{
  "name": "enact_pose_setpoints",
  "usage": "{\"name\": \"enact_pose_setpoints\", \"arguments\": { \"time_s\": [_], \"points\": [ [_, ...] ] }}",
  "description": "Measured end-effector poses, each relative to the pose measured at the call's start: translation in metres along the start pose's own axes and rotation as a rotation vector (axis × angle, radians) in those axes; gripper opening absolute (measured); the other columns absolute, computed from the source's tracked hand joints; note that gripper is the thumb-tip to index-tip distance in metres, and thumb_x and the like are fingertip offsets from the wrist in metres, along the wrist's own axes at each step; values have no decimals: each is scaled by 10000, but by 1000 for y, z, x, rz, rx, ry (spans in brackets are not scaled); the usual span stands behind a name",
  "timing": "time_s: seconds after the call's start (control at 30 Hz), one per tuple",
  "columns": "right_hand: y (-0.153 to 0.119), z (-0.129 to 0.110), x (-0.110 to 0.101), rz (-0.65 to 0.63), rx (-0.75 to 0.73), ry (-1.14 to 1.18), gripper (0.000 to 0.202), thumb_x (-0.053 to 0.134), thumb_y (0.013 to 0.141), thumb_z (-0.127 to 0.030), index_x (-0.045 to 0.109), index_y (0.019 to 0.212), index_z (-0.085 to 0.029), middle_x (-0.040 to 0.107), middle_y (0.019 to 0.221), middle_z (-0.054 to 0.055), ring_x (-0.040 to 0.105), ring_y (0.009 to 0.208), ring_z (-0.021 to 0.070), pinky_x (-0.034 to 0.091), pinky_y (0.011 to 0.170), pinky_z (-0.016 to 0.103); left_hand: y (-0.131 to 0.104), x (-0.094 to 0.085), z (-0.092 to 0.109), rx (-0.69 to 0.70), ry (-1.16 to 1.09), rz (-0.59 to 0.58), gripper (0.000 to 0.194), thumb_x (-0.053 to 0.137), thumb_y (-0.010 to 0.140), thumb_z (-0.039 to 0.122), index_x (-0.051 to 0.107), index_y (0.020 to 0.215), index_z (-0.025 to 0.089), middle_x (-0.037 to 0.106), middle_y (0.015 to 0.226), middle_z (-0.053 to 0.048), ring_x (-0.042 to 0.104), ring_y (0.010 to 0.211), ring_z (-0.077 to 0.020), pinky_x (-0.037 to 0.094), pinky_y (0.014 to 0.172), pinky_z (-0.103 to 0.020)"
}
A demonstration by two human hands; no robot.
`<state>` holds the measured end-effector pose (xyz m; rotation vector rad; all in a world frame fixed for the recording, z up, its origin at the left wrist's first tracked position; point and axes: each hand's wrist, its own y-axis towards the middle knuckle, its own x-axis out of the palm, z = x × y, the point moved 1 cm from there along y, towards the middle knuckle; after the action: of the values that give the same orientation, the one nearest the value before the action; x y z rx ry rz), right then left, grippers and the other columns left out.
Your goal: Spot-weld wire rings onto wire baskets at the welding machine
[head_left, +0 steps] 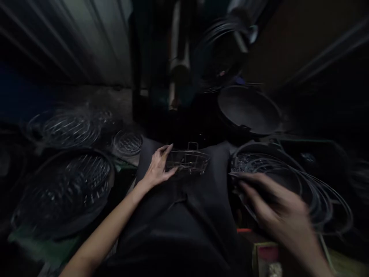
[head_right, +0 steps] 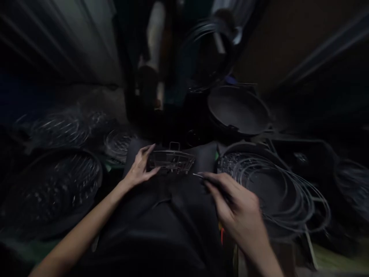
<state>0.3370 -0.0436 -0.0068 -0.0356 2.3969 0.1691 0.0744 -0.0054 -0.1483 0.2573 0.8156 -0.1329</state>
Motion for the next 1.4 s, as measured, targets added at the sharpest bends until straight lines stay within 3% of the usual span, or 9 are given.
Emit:
{"name": "enact_pose_setpoints", "arguments": {
  "time_s": [0.17, 0.27, 0.33, 0.43, 0.53, 0.73, 0.97, 1.13, 1.4],
  "points": [
    [29, 17, 75, -303, 390, 490, 298, 651, 769, -464, 637, 804, -168, 664, 691, 35, 632, 563, 152, 511, 506, 236, -5, 0, -16, 49, -27, -44, 953, 643, 756, 491, 53, 1468, 257, 308, 1373, -146, 361, 1252, -314, 350, 1022, -485],
    [32, 14, 97, -378, 472, 641, 335, 693, 721, -479, 601, 764, -161, 647, 677, 33, 645, 575, 160, 509, 491, 228, -10, 4, -24, 96, -63, -73, 1008, 682, 730, 436, 22, 1469, 252, 287, 1392, -148, 335, 1265, -320, 338, 1026, -474],
    [34, 11, 106, -401, 484, 652, 344, 704, 707, -481, 582, 737, -161, 643, 684, 31, 640, 566, 154, 509, 495, 229, -10, 6, -27, 40, -112, -48, 925, 658, 758, 339, 70, 1466, 248, 369, 1322, -128, 398, 1206, -286, 362, 1001, -442],
    [39, 10, 116, -391, 451, 575, 340, 687, 724, -482, 573, 740, -163, 642, 686, 33, 628, 564, 145, 508, 516, 233, -4, 3, -24, -34, -176, -33, 803, 657, 741, 272, 236, 1423, 241, 480, 1155, -75, 475, 1081, -241, 394, 949, -391],
    [49, 11, 120, -342, 400, 506, 314, 652, 759, -471, 580, 778, -166, 635, 670, 30, 631, 594, 158, 505, 542, 243, 10, -8, -16, 22, -155, -67, 727, 686, 709, 289, 361, 1358, 250, 499, 1079, -46, 490, 1031, -230, 380, 934, -377],
    [82, 3, 122, -163, 180, 321, 256, 576, 816, -430, 595, 771, -179, 643, 722, 21, 603, 632, 151, 462, 587, 246, 44, -31, -6, 112, -93, 13, 655, 662, 706, 246, 408, 1308, 205, 523, 1037, -45, 499, 967, -216, 361, 872, -353],
    [123, -6, 144, 19, -37, 239, 245, 533, 848, -412, 587, 788, -181, 599, 668, -4, 540, 595, 130, 418, 573, 236, 75, -49, -18, 73, -40, 129, 611, 636, 700, 206, 427, 1274, 210, 524, 1027, -41, 504, 968, -221, 352, 857, -354],
    [143, -4, 158, 40, -57, 329, 228, 558, 843, -398, 580, 773, -182, 572, 668, -21, 521, 606, 117, 413, 595, 226, 87, -49, -29, 85, -26, 210, 596, 626, 706, 180, 429, 1269, 184, 515, 1012, -45, 504, 956, -214, 351, 839, -346],
    [153, 0, 171, 45, -39, 422, 211, 579, 840, -385, 583, 788, -181, 577, 704, -19, 530, 655, 123, 416, 636, 229, 96, -46, -41, 76, -16, 229, 597, 635, 699, 188, 434, 1261, 194, 514, 983, -36, 500, 928, -209, 355, 819, -340]
  ]
}}
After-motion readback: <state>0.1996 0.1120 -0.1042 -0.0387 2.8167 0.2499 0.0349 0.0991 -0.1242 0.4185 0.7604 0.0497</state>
